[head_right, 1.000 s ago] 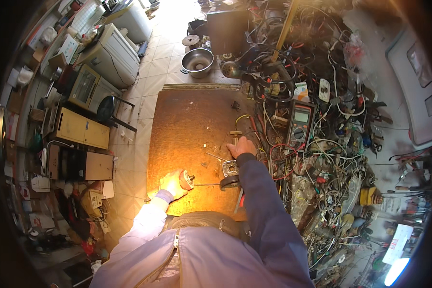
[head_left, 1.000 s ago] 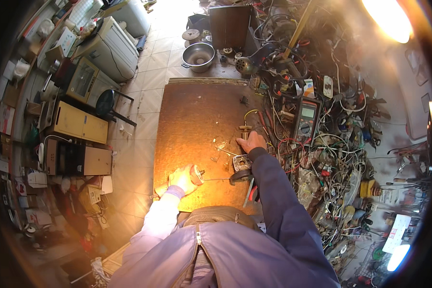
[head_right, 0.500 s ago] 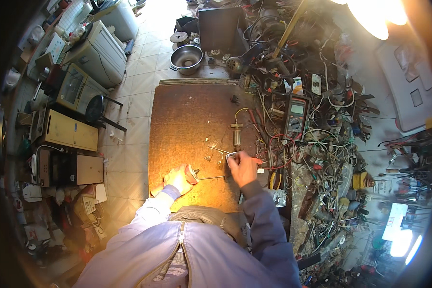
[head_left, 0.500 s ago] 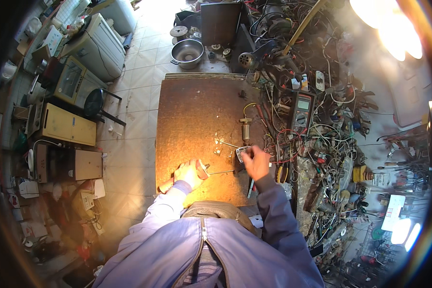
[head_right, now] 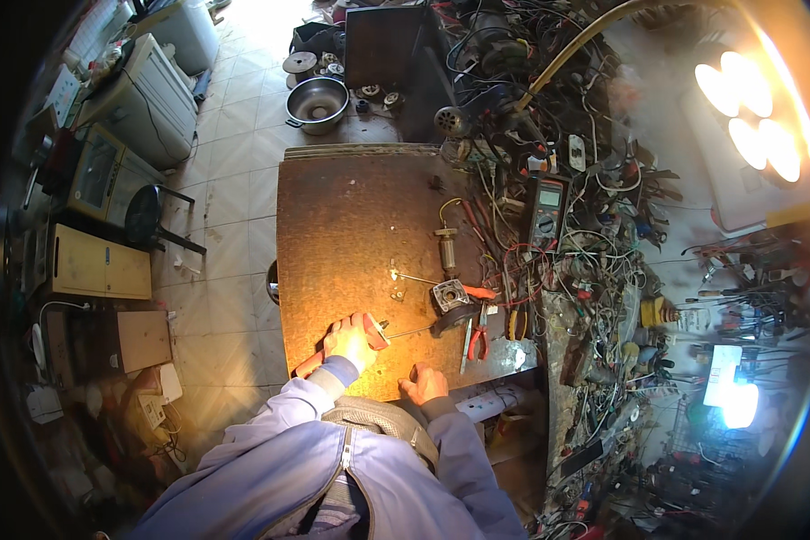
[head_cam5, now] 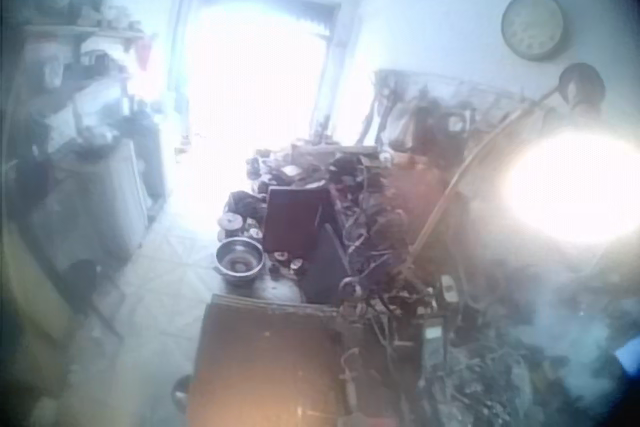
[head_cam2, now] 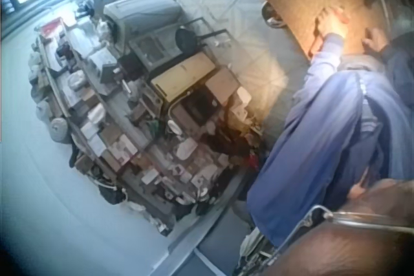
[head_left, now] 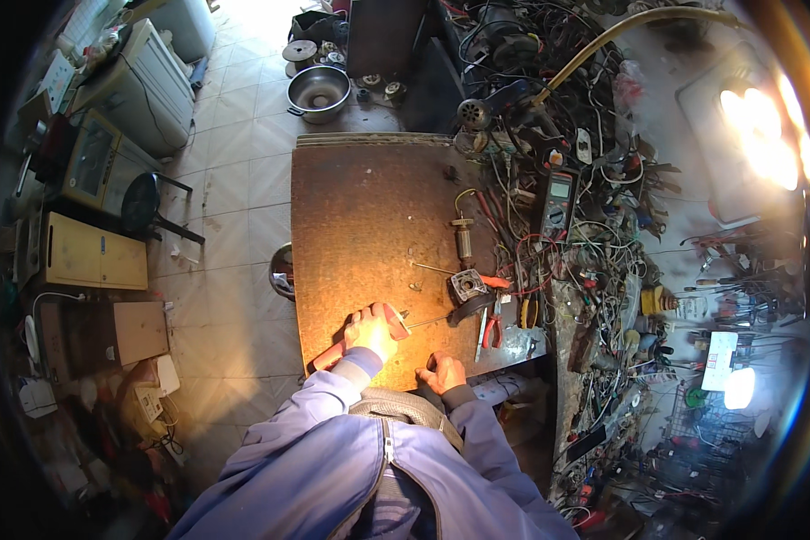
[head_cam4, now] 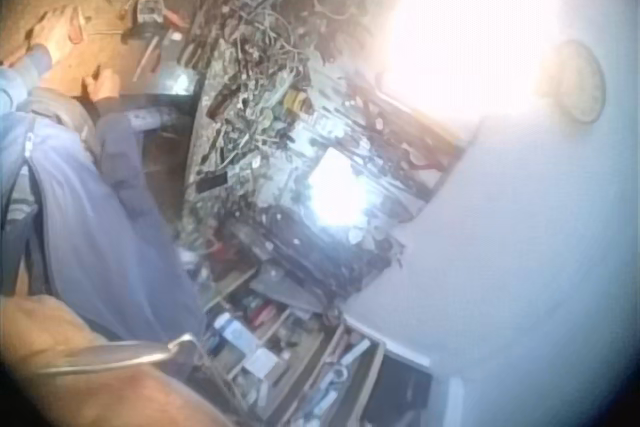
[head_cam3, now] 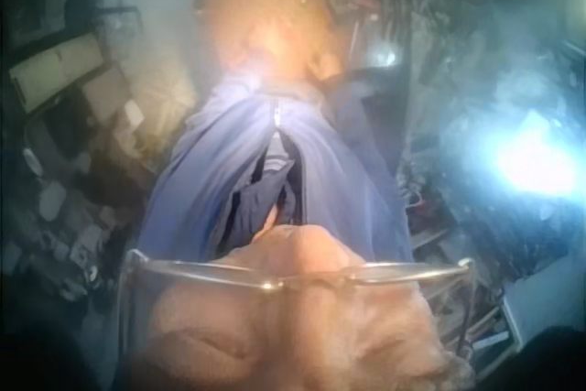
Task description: The person uses a screwdriver to loosen and remove screws from a small white motor housing on a cluttered workbench. They then separate the housing into two halves and set the pieces aside.
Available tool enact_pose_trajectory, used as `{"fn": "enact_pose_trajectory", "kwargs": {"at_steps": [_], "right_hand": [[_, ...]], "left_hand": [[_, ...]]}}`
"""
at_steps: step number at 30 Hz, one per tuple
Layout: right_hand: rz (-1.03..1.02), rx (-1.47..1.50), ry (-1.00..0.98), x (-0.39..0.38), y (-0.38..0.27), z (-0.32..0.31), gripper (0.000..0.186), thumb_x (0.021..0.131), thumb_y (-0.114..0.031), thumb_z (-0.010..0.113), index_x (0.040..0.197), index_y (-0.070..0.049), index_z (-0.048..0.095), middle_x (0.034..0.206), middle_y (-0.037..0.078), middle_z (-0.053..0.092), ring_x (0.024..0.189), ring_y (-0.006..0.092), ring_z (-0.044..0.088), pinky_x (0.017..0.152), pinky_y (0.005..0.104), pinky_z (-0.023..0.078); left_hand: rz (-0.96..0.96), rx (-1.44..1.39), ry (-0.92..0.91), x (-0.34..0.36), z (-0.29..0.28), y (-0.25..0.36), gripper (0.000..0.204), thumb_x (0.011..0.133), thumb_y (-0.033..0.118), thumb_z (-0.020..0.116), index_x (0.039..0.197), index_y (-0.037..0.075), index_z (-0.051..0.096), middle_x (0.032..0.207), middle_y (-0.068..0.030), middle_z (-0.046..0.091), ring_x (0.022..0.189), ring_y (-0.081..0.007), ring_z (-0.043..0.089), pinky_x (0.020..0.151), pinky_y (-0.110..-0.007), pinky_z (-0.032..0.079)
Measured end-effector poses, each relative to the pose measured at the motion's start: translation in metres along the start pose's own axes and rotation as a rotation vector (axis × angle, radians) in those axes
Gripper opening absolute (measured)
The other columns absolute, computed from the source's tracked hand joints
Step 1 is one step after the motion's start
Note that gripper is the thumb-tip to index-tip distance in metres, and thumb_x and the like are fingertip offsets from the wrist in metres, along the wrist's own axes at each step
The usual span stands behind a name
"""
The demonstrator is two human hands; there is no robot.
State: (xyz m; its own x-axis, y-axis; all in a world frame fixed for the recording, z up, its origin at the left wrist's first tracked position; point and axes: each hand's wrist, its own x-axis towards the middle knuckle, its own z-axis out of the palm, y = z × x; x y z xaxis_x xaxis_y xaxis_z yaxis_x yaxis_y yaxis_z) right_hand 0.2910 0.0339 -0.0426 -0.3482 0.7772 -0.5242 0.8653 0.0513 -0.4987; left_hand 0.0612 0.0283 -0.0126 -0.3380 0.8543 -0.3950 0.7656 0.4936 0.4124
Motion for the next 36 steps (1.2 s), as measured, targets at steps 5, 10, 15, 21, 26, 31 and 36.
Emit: {"fn": "enact_pose_trajectory", "kwargs": {"at_steps": [5, 10, 15, 21, 26, 31, 36], "right_hand": [[0.031, -0.041, -0.01, 0.002, -0.009, 0.0, 0.044, 0.076, -0.04, 0.084, 0.084, 0.0, 0.068, 0.085, 0.026, 0.072, 0.084, 0.0449, 0.071, 0.076, 0.0505, 0.055], [0.018, -0.056, -0.063, 0.005, -0.013, -0.008, 0.045, 0.077, -0.042, 0.084, 0.084, 0.0, 0.069, 0.085, 0.027, 0.072, 0.085, 0.0448, 0.071, 0.076, 0.0506, 0.055], [-0.05, -0.083, -0.14, 0.011, -0.013, -0.016, 0.044, 0.079, -0.042, 0.083, 0.083, -0.001, 0.07, 0.083, 0.027, 0.072, 0.083, 0.0445, 0.071, 0.074, 0.0511, 0.055], [-0.082, -0.122, -0.245, 0.021, -0.014, -0.029, 0.04, 0.086, -0.038, 0.078, 0.091, 0.001, 0.071, 0.086, 0.03, 0.071, 0.085, 0.0488, 0.069, 0.076, 0.055, 0.054], [-0.163, -0.026, -0.286, 0.032, 0.008, -0.027, 0.034, 0.087, -0.035, 0.078, 0.086, -0.001, 0.074, 0.079, 0.025, 0.071, 0.077, 0.0421, 0.072, 0.07, 0.049, 0.055], [-0.223, 0.068, -0.366, 0.048, 0.025, -0.025, 0.034, 0.088, -0.033, 0.077, 0.082, 0.0, 0.073, 0.076, 0.024, 0.07, 0.073, 0.0377, 0.072, 0.068, 0.0469, 0.055], [-0.192, 0.135, -0.48, 0.056, 0.018, -0.041, 0.032, 0.09, -0.029, 0.073, 0.084, 0.002, 0.074, 0.079, 0.026, 0.07, 0.078, 0.0426, 0.071, 0.071, 0.0493, 0.054]], "left_hand": [[-0.001, -0.011, 0.007, -0.002, 0.0, -0.001, 0.06, 0.074, 0.027, 0.083, 0.123, 0.006, 0.055, 0.117, -0.0185, 0.067, 0.115, -0.0373, 0.064, 0.095, -0.046, 0.055], [0.006, -0.017, 0.005, 0.0, 0.003, -0.001, 0.06, 0.073, 0.027, 0.083, 0.122, 0.006, 0.055, 0.116, -0.0187, 0.067, 0.115, -0.0374, 0.063, 0.095, -0.047, 0.054], [0.008, -0.038, -0.001, -0.001, -0.002, -0.001, 0.06, 0.071, 0.024, 0.084, 0.121, 0.006, 0.056, 0.115, -0.0189, 0.067, 0.114, -0.0383, 0.063, 0.095, -0.047, 0.054], [-0.004, -0.017, -0.003, -0.001, -0.002, 0.0, 0.067, 0.069, 0.024, 0.085, 0.126, 0.006, 0.055, 0.117, -0.0186, 0.066, 0.114, -0.0391, 0.062, 0.096, -0.047, 0.054], [-0.005, -0.012, 0.038, -0.004, 0.0, 0.001, 0.067, 0.071, 0.027, 0.084, 0.128, 0.006, 0.055, 0.116, -0.0185, 0.067, 0.113, -0.0388, 0.062, 0.096, -0.047, 0.053], [-0.005, -0.025, 0.086, -0.004, 0.002, 0.0, 0.06, 0.073, 0.026, 0.081, 0.125, 0.01, 0.056, 0.114, -0.017, 0.068, 0.111, -0.0394, 0.063, 0.094, -0.049, 0.054], [-0.038, -0.017, 0.023, 0.0, -0.007, 0.004, 0.064, 0.074, 0.025, 0.08, 0.131, 0.01, 0.056, 0.119, -0.0158, 0.068, 0.116, -0.0374, 0.063, 0.096, -0.048, 0.053]]}}
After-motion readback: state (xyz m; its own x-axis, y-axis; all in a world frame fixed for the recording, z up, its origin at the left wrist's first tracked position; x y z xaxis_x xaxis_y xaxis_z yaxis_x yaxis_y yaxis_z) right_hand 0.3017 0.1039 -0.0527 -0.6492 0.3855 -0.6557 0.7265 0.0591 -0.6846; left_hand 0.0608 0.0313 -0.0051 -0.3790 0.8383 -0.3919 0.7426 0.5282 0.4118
